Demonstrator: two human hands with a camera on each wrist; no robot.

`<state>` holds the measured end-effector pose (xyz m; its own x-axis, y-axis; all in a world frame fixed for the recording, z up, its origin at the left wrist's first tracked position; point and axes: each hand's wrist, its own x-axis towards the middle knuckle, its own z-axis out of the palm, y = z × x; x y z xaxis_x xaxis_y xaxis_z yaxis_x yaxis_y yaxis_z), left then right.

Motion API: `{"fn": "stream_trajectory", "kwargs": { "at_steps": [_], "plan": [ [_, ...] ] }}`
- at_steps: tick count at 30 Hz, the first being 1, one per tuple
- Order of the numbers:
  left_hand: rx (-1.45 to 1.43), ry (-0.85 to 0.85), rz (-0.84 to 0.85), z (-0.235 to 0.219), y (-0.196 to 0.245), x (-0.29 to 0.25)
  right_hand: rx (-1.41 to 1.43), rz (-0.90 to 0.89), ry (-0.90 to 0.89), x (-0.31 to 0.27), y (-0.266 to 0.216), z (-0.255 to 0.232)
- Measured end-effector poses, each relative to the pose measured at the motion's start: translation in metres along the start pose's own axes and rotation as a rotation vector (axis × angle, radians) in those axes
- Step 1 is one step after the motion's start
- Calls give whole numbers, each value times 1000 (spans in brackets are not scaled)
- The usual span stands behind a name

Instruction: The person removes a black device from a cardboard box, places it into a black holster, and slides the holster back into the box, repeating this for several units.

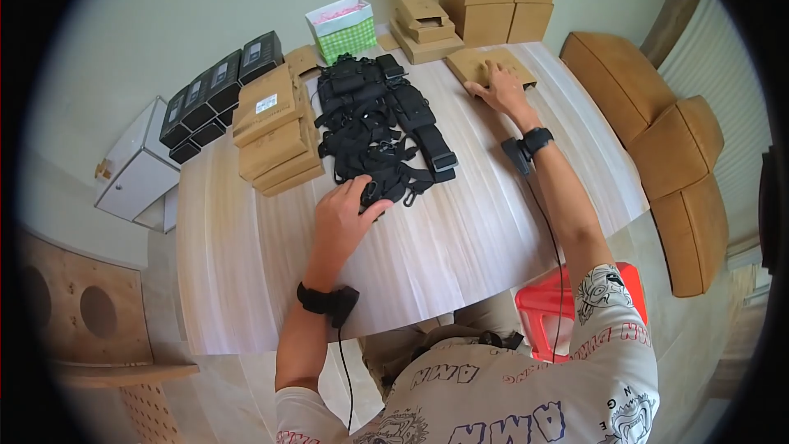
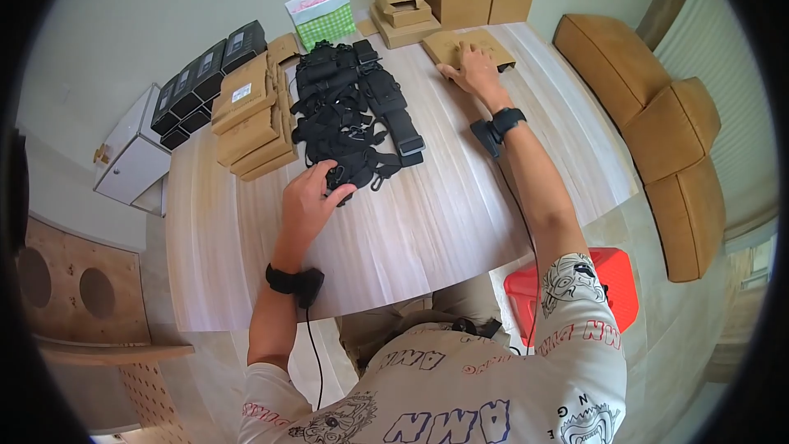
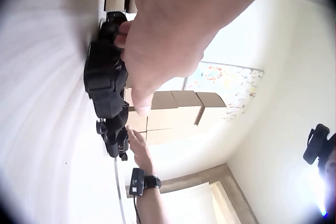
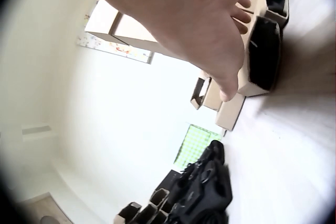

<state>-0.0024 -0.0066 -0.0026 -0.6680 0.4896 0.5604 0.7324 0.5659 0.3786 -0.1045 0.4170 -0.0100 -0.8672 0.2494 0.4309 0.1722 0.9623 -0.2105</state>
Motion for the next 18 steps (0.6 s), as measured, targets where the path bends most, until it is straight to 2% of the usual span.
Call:
{"fn": "stream_trajectory", "kwargs": {
  "at_steps": [1,3,6,7,9,11,13,15,16,17,18],
  "plan": [
    [-14,35,-20,-2,1,1,7,-9,1,3,-1,9],
    [-49,72,-66,-7,7,3,-189,-41,-14,5,-4,20],
    [-103,131,-111,-10,3,5,-180,-109,47,-18,-7,21],
    [-119,150,-109,-11,1,5,-142,-199,180,-35,-6,20],
    [-126,160,-121,-10,1,8,24,-217,155,-68,-8,-5],
    [-125,176,-141,-12,0,6,318,17,-50,-108,-4,-43],
    [-147,159,-147,-11,0,5,719,281,-215,-122,29,-57],
    [-183,162,-129,-12,3,5,1026,371,-293,-142,43,-82],
    [-228,160,-104,-13,6,6,1030,362,-299,-155,33,-98],
    [-287,79,-138,-19,13,6,1034,177,-333,-170,19,-115],
    [-279,81,-146,-23,21,6,1035,-5,-365,-185,3,-132]
  ]
}}
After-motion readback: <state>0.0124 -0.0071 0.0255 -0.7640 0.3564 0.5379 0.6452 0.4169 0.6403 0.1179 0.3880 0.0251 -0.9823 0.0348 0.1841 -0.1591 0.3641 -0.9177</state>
